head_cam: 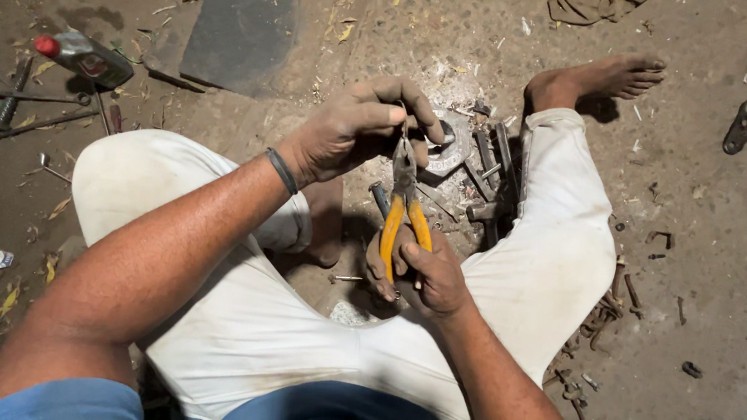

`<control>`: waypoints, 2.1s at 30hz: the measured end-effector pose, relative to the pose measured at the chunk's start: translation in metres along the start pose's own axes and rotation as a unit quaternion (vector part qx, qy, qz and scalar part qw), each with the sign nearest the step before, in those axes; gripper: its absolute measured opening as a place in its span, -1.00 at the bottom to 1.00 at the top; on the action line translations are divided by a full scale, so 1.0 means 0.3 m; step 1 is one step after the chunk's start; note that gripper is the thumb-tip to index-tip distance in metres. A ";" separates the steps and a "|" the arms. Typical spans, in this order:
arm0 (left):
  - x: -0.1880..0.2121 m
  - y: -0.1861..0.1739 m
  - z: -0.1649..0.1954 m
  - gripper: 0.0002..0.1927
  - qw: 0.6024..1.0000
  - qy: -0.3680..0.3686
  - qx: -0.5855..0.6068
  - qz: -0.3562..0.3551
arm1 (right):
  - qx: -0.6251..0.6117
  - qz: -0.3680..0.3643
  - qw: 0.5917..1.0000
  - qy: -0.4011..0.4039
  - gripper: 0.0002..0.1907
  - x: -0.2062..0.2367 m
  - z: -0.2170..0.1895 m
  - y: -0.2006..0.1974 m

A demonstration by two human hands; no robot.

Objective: The person sits on the workshop floor and works on a metal automotive component placed on a die. They grip and reposition the part with pliers, hammer it repeatedly, and handle small bolts and fasteners scattered around the work area.

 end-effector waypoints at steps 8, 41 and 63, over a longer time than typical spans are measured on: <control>-0.015 0.010 0.018 -0.33 0.988 -0.023 -0.150 -0.003 | -0.051 0.005 0.999 0.004 -0.57 -0.006 -0.006 0.000; -0.035 0.003 0.023 -0.53 0.911 0.030 -0.384 0.147 | 0.354 0.249 0.892 -0.129 -0.64 0.010 -0.090 -0.127; 0.015 0.036 0.025 -0.66 0.982 -0.001 -0.175 0.073 | 0.540 0.152 0.803 -0.201 -0.68 0.014 -0.181 -0.079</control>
Point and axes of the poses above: each hand's wrist, its own x-axis away from the middle knuckle, its own y-axis out of the palm, z = x × y, the point moved 7 cm from there along -x, towards the middle knuckle, and after that the axes turned 11 degrees about -x, right-handed, at the moved point
